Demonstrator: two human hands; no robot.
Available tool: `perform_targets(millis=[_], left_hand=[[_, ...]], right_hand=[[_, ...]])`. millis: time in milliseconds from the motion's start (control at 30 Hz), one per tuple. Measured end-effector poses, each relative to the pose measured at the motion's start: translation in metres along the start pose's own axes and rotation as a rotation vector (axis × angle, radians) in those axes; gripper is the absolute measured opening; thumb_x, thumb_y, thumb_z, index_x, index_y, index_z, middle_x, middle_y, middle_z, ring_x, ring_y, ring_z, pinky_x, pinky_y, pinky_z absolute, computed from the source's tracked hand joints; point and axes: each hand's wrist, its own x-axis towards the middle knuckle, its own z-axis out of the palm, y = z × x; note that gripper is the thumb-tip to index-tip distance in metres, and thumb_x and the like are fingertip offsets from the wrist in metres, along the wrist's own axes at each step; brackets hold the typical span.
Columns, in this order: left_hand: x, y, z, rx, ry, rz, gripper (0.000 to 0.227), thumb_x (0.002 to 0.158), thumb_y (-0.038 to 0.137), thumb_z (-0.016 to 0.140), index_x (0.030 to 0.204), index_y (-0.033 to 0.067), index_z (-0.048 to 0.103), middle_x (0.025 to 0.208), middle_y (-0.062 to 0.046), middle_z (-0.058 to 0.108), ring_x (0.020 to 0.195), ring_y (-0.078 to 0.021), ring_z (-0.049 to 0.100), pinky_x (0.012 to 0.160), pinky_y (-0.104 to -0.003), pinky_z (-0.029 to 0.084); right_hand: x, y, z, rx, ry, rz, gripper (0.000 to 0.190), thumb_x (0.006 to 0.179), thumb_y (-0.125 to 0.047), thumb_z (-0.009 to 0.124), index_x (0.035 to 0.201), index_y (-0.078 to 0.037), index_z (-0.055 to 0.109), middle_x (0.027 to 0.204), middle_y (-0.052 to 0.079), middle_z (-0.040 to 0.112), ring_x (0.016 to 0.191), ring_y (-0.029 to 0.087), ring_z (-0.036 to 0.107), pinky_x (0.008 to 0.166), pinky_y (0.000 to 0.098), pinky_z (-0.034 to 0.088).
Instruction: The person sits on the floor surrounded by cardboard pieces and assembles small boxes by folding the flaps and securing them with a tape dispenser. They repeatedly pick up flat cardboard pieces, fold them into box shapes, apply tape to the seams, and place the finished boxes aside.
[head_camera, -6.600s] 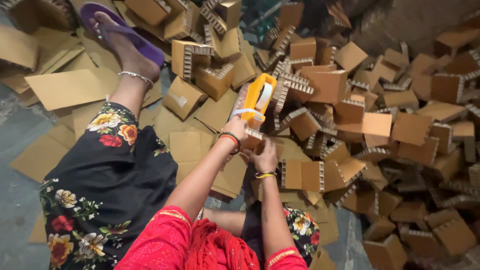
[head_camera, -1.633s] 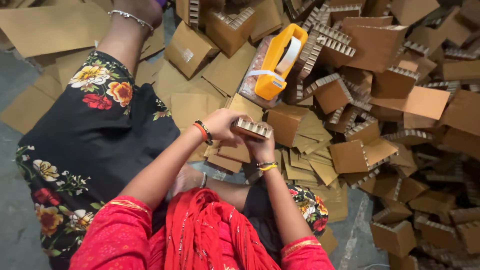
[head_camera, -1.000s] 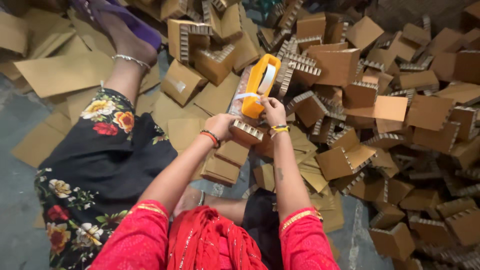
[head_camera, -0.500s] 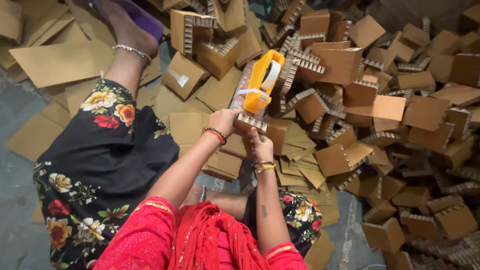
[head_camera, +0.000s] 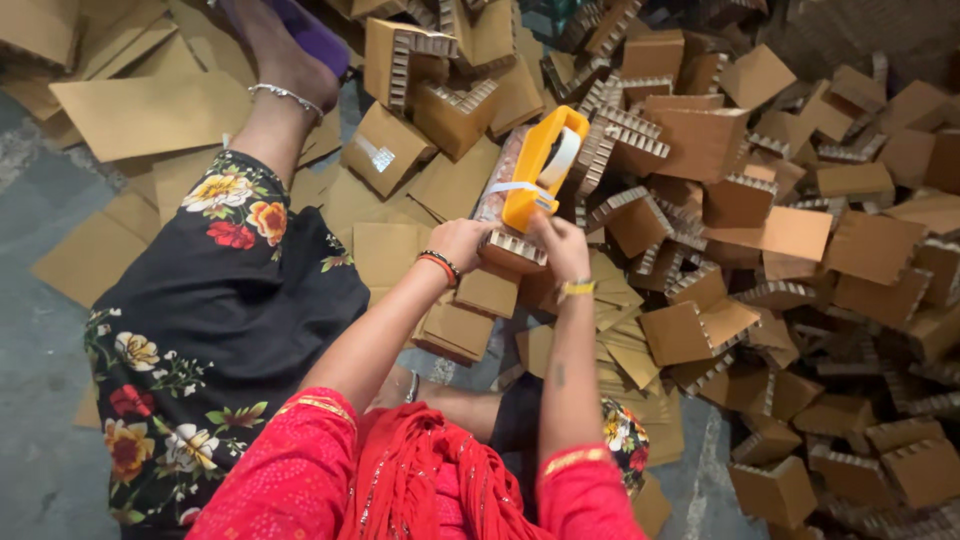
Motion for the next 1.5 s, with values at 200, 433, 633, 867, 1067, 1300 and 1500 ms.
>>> perform_targets(millis=[200, 433, 633, 867, 1067, 1300, 1500], left_hand=[[-0.005, 0.009, -0.005, -0.010, 0.074, 0.079, 0.052, 0.079, 0.009, 0.071, 0.124, 0.0349, 0.066, 0.090, -0.010, 0.073, 0.087, -0.0343, 0.071, 0.071, -0.048, 0.055], [-0.065, 0.034, -0.007, 0.010, 0.388, 0.533, 0.020, 0.086, 0.013, 0.068, 0.104, 0.0213, 0.066, 0.102, -0.003, 0.066, 0.090, -0.0245, 0.068, 0.068, -0.039, 0.055], [-0.101, 0.050, -0.023, 0.092, 0.485, 0.861, 0.023, 0.080, 0.024, 0.070, 0.103, 0.0209, 0.067, 0.097, -0.004, 0.057, 0.108, -0.0251, 0.067, 0.100, -0.043, 0.056], [-0.101, 0.048, -0.003, 0.037, 0.431, 0.709, 0.031, 0.076, 0.022, 0.074, 0.107, 0.0244, 0.072, 0.103, -0.005, 0.059, 0.115, -0.0264, 0.065, 0.110, -0.049, 0.052], [-0.095, 0.017, 0.028, -0.343, 0.495, 0.288, 0.042, 0.082, 0.015, 0.077, 0.122, 0.0082, 0.064, 0.127, -0.017, 0.058, 0.116, -0.0330, 0.063, 0.094, -0.038, 0.057], [-0.082, -0.012, 0.054, -1.065, 0.016, -0.196, 0.037, 0.085, 0.014, 0.087, 0.113, 0.0008, 0.067, 0.099, -0.003, 0.068, 0.088, -0.0096, 0.062, 0.079, -0.028, 0.053], [-0.068, 0.031, 0.000, -1.201, 0.211, -0.060, 0.036, 0.085, 0.010, 0.083, 0.115, 0.0064, 0.064, 0.099, 0.002, 0.067, 0.089, -0.0038, 0.062, 0.081, -0.025, 0.054]], right_hand=[[0.021, -0.011, -0.025, -0.400, -0.205, 0.035, 0.024, 0.089, -0.023, 0.078, 0.097, -0.001, 0.081, 0.078, 0.002, 0.077, 0.069, 0.010, 0.066, 0.064, 0.0275, 0.054], [-0.062, -0.023, -0.047, -0.339, -0.381, -0.043, 0.020, 0.087, -0.016, 0.082, 0.099, 0.000, 0.080, 0.118, 0.004, 0.073, 0.097, 0.010, 0.069, 0.080, 0.0268, 0.057], [-0.109, 0.022, -0.035, 0.181, -0.411, 0.079, 0.044, 0.078, -0.009, 0.084, 0.117, -0.009, 0.063, 0.113, 0.003, 0.066, 0.097, 0.009, 0.060, 0.072, 0.0247, 0.048], [-0.129, -0.036, -0.039, 0.003, -0.315, -0.058, 0.057, 0.088, -0.019, 0.083, 0.137, -0.001, 0.063, 0.134, 0.011, 0.066, 0.119, 0.016, 0.061, 0.093, 0.0276, 0.050], [-0.170, -0.100, 0.016, -0.891, -0.269, -0.649, 0.089, 0.059, -0.003, 0.081, 0.142, 0.002, 0.049, 0.146, 0.025, 0.052, 0.136, 0.040, 0.048, 0.114, 0.0462, 0.037], [-0.156, -0.071, -0.014, -0.338, -0.190, -0.429, 0.070, 0.083, -0.004, 0.071, 0.149, -0.002, 0.048, 0.142, 0.016, 0.061, 0.130, 0.027, 0.059, 0.109, 0.0364, 0.046], [-0.131, -0.008, -0.011, 0.164, -0.102, -0.161, 0.055, 0.099, -0.024, 0.072, 0.145, 0.000, 0.054, 0.126, 0.014, 0.066, 0.108, 0.020, 0.063, 0.092, 0.0353, 0.053]])
